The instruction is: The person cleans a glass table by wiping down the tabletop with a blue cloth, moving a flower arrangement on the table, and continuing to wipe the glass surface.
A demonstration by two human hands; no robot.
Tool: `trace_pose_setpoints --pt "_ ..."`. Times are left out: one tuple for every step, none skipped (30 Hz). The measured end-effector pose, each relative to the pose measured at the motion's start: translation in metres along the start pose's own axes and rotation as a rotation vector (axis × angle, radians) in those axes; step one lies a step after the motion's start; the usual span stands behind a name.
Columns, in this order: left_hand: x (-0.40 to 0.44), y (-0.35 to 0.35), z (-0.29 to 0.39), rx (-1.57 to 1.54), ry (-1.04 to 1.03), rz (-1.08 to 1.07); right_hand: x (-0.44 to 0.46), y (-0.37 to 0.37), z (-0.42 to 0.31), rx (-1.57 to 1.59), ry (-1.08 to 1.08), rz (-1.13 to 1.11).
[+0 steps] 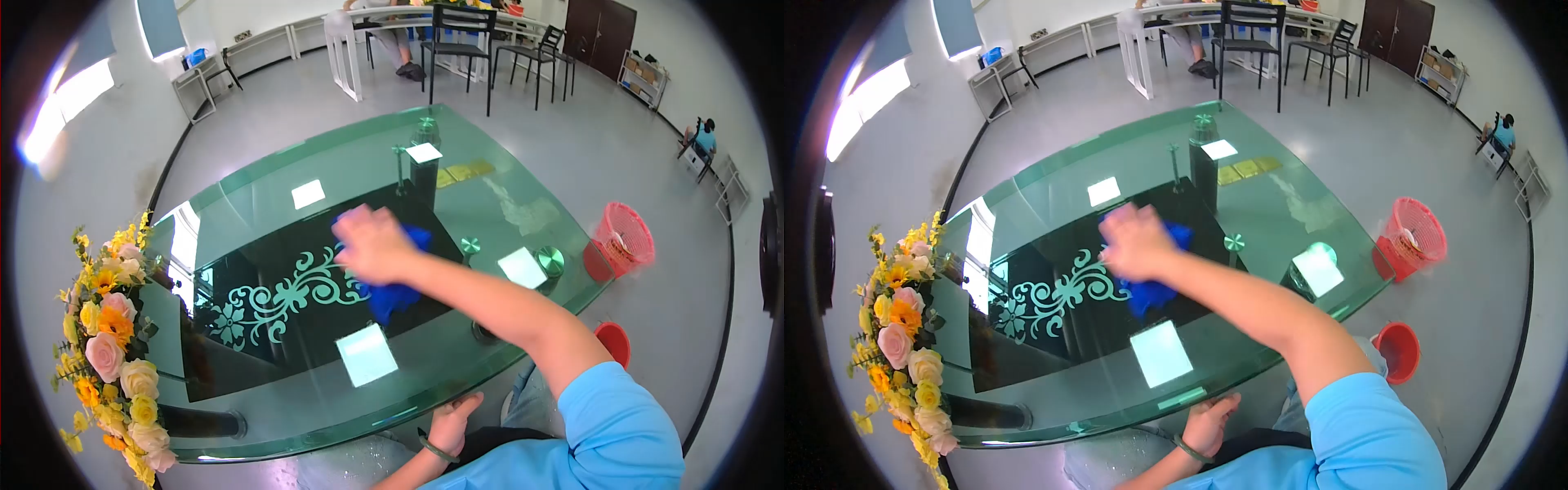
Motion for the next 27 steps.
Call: trace_pose_setpoints --pt "-0.001 0.001 -0.003 0.0 -0.007 -0.009 -0.007 -0.005 -0.035 0.039 0.125 -0.071" --pt "0.002 0.005 -0.005 -0.002 -0.019 -0.024 -0.017 -0.021 -0.064 0.05 0.208 -0.041" --pt "0.004 0.006 -0.006 -0.002 -0.034 -0.038 -0.03 -0.033 -0.084 0.059 0.292 -0.008" --pt "0.003 0.005 -0.003 -0.036 -0.03 -0.037 -0.047 -0.032 -0.095 0.076 0.374 -0.03" --pt "0.003 0.003 0.001 -0.04 -0.017 -0.02 -0.062 -0.029 -0.097 0.094 0.452 -0.048" --pt "0.002 -0.001 0.007 -0.042 -0.001 -0.003 -0.074 -0.028 -0.088 0.128 0.494 -0.047" --pt "-0.001 -0.002 0.008 -0.046 0.022 0.013 -0.082 -0.017 -0.069 0.096 0.464 -0.068" --pt "0.0 0.006 0.002 -0.026 0.026 -0.02 -0.087 -0.002 -0.045 0.116 0.3 -0.069" --pt "0.001 0.01 -0.001 -0.05 0.006 -0.043 -0.091 0.023 -0.014 0.063 0.188 -0.072" --pt "0.0 0.009 0.0 -0.052 0.011 -0.03 -0.097 0.016 0.032 -0.017 0.019 0.102" --pt "-0.001 0.008 0.002 -0.053 0.006 -0.016 -0.109 0.025 0.073 -0.058 -0.146 0.176" --pt "-0.002 0.007 0.002 -0.051 0.01 -0.016 -0.124 0.039 0.117 -0.025 -0.336 0.072" --pt "-0.002 0.007 0.004 -0.049 0.008 -0.015 -0.146 0.037 0.162 -0.015 -0.482 0.113" --pt "-0.002 0.007 0.005 -0.05 0.006 -0.013 -0.176 0.035 0.2 -0.083 -0.607 0.115" --pt "-0.002 0.008 0.005 -0.05 0.006 -0.012 -0.208 0.047 0.207 -0.145 -0.719 0.032" --pt "-0.001 0.009 0.004 -0.053 0.008 -0.01 -0.24 0.049 0.213 -0.171 -0.761 0.041" --pt "-0.001 0.009 0.003 -0.058 0.009 -0.011 -0.27 0.049 0.215 -0.2 -0.803 0.049" --pt "0.0 0.008 0.003 -0.051 0.01 -0.009 -0.293 0.052 0.208 -0.178 -0.827 0.031" --pt "0.001 0.008 0.003 -0.044 0.01 -0.005 -0.312 0.056 0.196 -0.153 -0.849 0.012" --pt "0.0 0.008 0.003 -0.037 0.011 0.002 -0.329 0.055 0.189 -0.154 -0.863 0.042" --pt "-0.001 0.007 0.003 -0.036 0.018 0.009 -0.345 0.053 0.182 -0.155 -0.876 0.069" --pt "-0.001 0.005 0.004 -0.034 0.022 0.014 -0.354 0.052 0.179 -0.156 -0.888 0.098" --pt "-0.001 0.004 0.004 -0.031 0.024 0.017 -0.357 0.052 0.177 -0.126 -0.913 0.098" --pt "-0.001 0.004 0.004 -0.03 0.028 0.001 -0.358 0.052 0.178 -0.098 -0.936 0.099" --pt "-0.002 0.004 0.004 -0.028 0.031 -0.013 -0.357 0.053 0.178 -0.068 -0.957 0.099" --pt "-0.002 0.005 0.004 -0.027 0.034 -0.026 -0.351 0.054 0.177 -0.138 -0.979 0.111" --pt "-0.004 0.003 0.006 0.017 0.074 -0.085 -0.344 0.056 0.186 -0.081 -1.01 0.053"
Point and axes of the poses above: each hand's wrist, its own x-axis towards the middle knuckle, its own y-axis out of the back of the hand, z = x × y, the point moved 1 cm from there along x, towards the middle knuckle, and after that the axes turned 13 degrees about -z, right-handed, at the moved point
